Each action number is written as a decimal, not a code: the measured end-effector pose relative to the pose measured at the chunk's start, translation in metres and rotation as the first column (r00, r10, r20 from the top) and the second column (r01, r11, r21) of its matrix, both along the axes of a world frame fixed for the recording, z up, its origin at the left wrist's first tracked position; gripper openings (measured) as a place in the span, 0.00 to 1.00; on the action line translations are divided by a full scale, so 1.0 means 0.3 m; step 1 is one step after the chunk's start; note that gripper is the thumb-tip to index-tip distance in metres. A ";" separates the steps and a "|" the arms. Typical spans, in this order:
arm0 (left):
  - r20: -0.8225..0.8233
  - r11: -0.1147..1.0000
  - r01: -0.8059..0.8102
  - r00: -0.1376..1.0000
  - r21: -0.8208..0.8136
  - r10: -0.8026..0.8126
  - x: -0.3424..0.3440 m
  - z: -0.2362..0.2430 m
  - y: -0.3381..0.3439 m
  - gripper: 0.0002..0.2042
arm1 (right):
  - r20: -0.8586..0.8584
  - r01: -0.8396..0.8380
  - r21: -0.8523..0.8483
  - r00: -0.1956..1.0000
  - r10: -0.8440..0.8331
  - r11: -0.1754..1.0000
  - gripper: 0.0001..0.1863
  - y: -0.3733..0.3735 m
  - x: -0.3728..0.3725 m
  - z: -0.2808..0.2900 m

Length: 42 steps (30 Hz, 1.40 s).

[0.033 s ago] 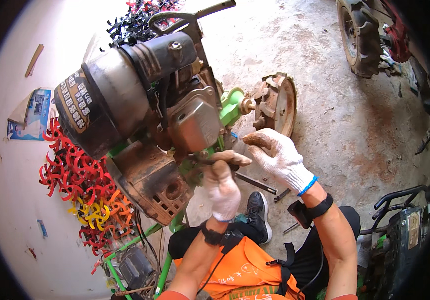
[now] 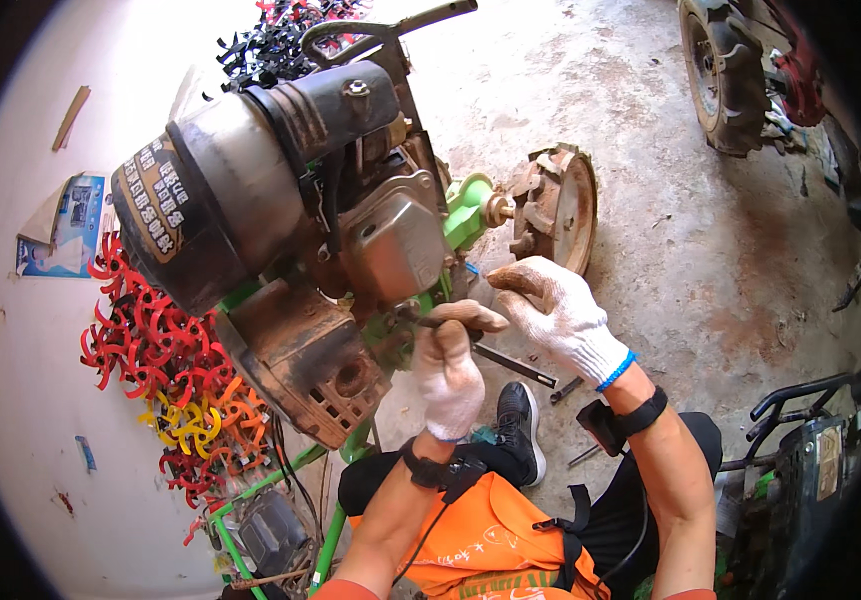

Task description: The person works on a green walk-behind tractor engine, using a wrench to tighten bolts on the engine casing and adjusting components. The person repositions the tractor and continues tightening fasteners on the engine.

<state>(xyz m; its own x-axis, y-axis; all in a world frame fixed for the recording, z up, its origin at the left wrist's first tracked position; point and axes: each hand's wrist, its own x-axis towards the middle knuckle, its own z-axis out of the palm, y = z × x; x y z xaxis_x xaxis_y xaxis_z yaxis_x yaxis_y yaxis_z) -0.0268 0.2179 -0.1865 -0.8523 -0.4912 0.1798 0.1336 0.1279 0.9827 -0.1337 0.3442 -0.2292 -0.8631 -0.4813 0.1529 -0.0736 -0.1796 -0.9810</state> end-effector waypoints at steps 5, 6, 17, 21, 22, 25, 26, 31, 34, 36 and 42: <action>0.118 1.000 0.018 0.993 0.017 -0.020 0.099 0.031 -0.041 0.21 | -0.054 -0.039 0.055 0.998 0.042 0.998 0.13 -0.020 -0.002 -0.009; 0.141 0.998 -0.046 0.989 0.035 0.041 0.121 0.040 -0.039 0.22 | -0.060 -0.049 0.040 0.997 0.052 0.998 0.13 -0.018 -0.002 -0.011; 0.225 0.902 -0.131 0.944 -0.410 0.240 0.184 0.114 -0.157 0.18 | -0.090 -0.063 0.052 0.994 0.068 0.997 0.14 -0.025 0.010 -0.018; 0.307 0.967 -0.234 0.932 0.104 0.192 0.167 0.146 -0.133 0.17 | -0.088 -0.056 0.030 0.994 0.058 0.998 0.14 -0.034 0.016 -0.021; 0.299 0.958 -0.255 0.931 0.131 0.207 0.160 0.154 -0.119 0.16 | -0.086 -0.054 0.028 0.995 0.056 0.998 0.14 -0.035 0.017 -0.022; 0.245 0.931 -0.307 0.935 0.197 0.256 0.143 0.183 -0.072 0.13 | -0.103 -0.048 0.038 0.993 0.051 0.998 0.14 -0.031 0.017 -0.021; 0.240 0.913 -0.340 0.927 0.225 0.287 0.142 0.194 -0.056 0.12 | -0.103 -0.051 0.052 0.993 0.056 0.997 0.14 -0.028 0.016 -0.021; 0.114 0.909 -0.167 0.985 0.383 0.133 0.142 0.196 -0.002 0.15 | -0.145 -0.023 0.074 0.989 0.033 0.997 0.14 -0.016 0.010 -0.015; 0.081 0.919 -0.145 0.989 0.367 0.123 0.104 0.151 -0.008 0.14 | -0.122 -0.018 0.002 0.992 0.018 1.000 0.13 -0.016 0.012 -0.009; -0.032 0.903 -0.116 0.989 0.413 0.142 0.040 0.092 0.008 0.13 | -0.094 -0.033 0.010 0.995 0.033 0.999 0.13 -0.011 0.014 -0.002; -0.206 0.899 -0.003 0.973 0.438 0.104 -0.162 -0.006 0.099 0.20 | 0.097 0.082 -0.038 0.992 -0.078 0.996 0.13 0.027 -0.011 0.023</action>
